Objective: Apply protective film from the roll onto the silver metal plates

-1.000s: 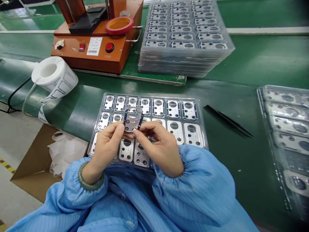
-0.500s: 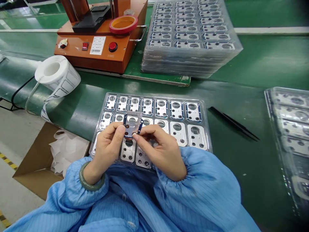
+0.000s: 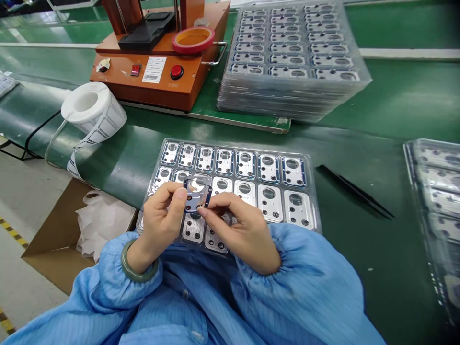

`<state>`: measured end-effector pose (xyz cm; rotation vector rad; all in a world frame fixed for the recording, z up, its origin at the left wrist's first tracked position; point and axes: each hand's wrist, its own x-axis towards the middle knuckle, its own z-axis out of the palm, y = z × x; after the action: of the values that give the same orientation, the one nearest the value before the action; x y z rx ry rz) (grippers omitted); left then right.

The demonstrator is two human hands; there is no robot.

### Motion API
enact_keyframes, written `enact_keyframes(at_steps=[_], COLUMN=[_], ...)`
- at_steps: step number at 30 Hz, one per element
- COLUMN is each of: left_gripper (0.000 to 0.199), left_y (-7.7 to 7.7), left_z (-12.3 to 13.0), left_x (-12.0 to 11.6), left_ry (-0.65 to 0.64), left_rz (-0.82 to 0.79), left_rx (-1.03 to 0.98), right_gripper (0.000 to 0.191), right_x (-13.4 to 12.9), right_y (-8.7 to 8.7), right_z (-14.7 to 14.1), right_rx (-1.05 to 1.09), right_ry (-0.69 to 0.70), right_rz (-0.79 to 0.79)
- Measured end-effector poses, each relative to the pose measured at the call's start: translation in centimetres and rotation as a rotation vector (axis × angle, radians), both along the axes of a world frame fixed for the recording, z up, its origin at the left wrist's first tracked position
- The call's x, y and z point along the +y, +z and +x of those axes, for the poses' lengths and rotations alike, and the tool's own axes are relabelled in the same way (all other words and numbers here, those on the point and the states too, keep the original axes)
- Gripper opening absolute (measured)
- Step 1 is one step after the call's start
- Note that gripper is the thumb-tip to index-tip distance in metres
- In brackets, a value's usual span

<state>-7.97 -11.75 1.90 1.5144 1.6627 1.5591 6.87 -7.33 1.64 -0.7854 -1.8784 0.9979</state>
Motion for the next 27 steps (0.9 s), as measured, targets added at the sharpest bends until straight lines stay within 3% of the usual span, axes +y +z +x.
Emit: enact_keyframes(at_steps=[19,27], left_gripper=[0.013,0.013], left_y=[-1.0,-1.2], left_z=[-0.5,-0.4], left_x=[-0.1,-0.2], left_ry=[0.048,0.134], left_rz=[0.171,0.207], left_rx=[0.183,0.3], right_gripper=[0.009,0.005], right_x=[-0.1,-0.4], right_y=[-0.4,-0.8], right_z=[-0.1,-0.1], right_rx=[-0.025,-0.044], right_ry=[0.102,0.162], right_rz=[0.003,0.099])
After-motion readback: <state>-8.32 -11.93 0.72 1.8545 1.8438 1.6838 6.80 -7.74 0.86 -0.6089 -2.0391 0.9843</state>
